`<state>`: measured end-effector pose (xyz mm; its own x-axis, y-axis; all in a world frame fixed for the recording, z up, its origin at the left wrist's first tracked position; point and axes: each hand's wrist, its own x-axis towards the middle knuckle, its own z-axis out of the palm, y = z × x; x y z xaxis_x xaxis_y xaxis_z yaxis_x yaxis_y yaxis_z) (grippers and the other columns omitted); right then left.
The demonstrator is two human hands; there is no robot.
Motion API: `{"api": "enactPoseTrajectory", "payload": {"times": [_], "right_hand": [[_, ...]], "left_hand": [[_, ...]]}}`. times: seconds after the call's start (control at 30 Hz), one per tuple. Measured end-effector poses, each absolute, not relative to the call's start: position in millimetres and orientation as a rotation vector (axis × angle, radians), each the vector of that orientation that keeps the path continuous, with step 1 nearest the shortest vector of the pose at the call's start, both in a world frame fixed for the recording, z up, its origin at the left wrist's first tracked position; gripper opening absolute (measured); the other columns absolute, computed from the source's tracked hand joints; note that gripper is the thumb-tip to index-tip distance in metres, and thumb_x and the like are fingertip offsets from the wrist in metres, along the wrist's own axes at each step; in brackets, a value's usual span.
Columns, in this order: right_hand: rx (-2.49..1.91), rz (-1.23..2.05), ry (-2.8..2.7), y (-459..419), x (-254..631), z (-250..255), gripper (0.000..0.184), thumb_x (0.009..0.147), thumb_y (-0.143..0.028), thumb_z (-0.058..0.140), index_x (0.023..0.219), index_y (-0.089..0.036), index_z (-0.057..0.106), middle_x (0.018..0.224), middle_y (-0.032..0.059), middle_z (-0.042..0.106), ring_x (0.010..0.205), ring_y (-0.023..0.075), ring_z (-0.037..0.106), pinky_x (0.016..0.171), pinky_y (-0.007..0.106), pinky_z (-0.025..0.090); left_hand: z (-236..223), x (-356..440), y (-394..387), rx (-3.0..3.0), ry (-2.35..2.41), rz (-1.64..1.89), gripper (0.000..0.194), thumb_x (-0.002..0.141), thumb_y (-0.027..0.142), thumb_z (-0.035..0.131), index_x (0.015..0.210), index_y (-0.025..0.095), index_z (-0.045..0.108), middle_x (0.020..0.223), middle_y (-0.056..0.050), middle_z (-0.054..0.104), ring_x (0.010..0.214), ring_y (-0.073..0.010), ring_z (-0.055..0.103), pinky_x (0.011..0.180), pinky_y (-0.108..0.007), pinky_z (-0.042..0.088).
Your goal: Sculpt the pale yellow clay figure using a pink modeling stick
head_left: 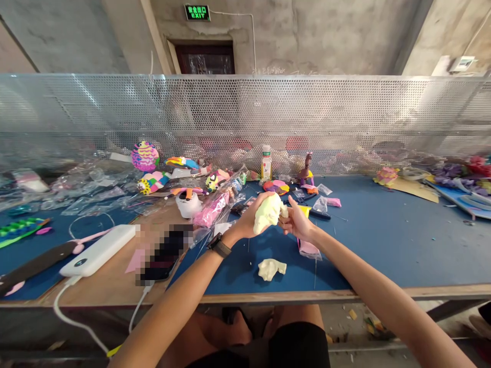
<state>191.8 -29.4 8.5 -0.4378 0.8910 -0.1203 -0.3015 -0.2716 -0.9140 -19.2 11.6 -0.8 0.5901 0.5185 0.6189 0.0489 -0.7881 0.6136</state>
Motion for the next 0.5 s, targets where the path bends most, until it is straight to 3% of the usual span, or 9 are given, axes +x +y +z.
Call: {"api": "enactPoseTrajectory", "payload": {"times": [0.1, 0.17, 0.3, 0.4, 0.5], "right_hand": [[-0.828, 1.849, -1.013, -26.8, 192.3, 6.8, 0.049, 0.101, -0.060, 0.058, 0.071, -0.024, 0.042, 0.055, -0.0104, 0.024, 0.044, 0.0085, 0.018, 0.038, 0.019, 0.038], [-0.810, 1.922, -0.943, -26.2, 194.3, 8.4, 0.040, 0.101, -0.049, 0.061, 0.074, -0.022, 0.048, 0.058, -0.0082, 0.033, 0.046, 0.0090, 0.029, 0.041, 0.018, 0.040], [-0.859, 1.903, -0.875, -25.7, 195.1, 9.5, 0.020, 0.102, -0.035, 0.061, 0.089, -0.020, 0.062, 0.074, 0.0002, 0.057, 0.062, 0.0125, 0.053, 0.057, 0.022, 0.056], [-0.915, 1.703, -0.985, -25.3, 191.5, 3.2, 0.019, 0.102, -0.040, 0.060, 0.096, -0.023, 0.065, 0.087, 0.0016, 0.062, 0.074, 0.0148, 0.059, 0.070, 0.027, 0.062], [-0.967, 1.411, -1.209, -25.4, 188.2, -4.7, 0.025, 0.100, -0.052, 0.064, 0.100, -0.027, 0.067, 0.096, 0.0014, 0.063, 0.084, 0.0170, 0.060, 0.070, 0.027, 0.061]], "left_hand": [[-6.0, -16.5, 14.7, 2.263, 0.453, 1.152, 0.089, 0.077, 0.024, 0.078, 0.156, 0.022, 0.037, 0.149, -0.015, 0.054, 0.127, -0.0317, 0.062, 0.111, -0.047, 0.054], [-8.8, -16.2, 16.6, 2.253, 0.475, 1.169, 0.088, 0.078, 0.024, 0.077, 0.157, 0.021, 0.036, 0.149, -0.016, 0.054, 0.125, -0.0307, 0.063, 0.110, -0.047, 0.054], [-11.9, -18.2, 19.6, 2.265, 0.499, 1.177, 0.086, 0.079, 0.025, 0.077, 0.156, 0.022, 0.037, 0.148, -0.015, 0.054, 0.123, -0.0299, 0.064, 0.108, -0.046, 0.056], [-12.9, -19.1, 20.9, 2.269, 0.475, 1.157, 0.087, 0.079, 0.024, 0.077, 0.156, 0.023, 0.036, 0.145, -0.014, 0.055, 0.119, -0.0289, 0.065, 0.105, -0.045, 0.057], [-13.4, -18.6, 21.0, 2.278, 0.471, 1.160, 0.085, 0.080, 0.024, 0.077, 0.156, 0.021, 0.038, 0.146, -0.015, 0.055, 0.123, -0.0300, 0.064, 0.110, -0.047, 0.054]]}}
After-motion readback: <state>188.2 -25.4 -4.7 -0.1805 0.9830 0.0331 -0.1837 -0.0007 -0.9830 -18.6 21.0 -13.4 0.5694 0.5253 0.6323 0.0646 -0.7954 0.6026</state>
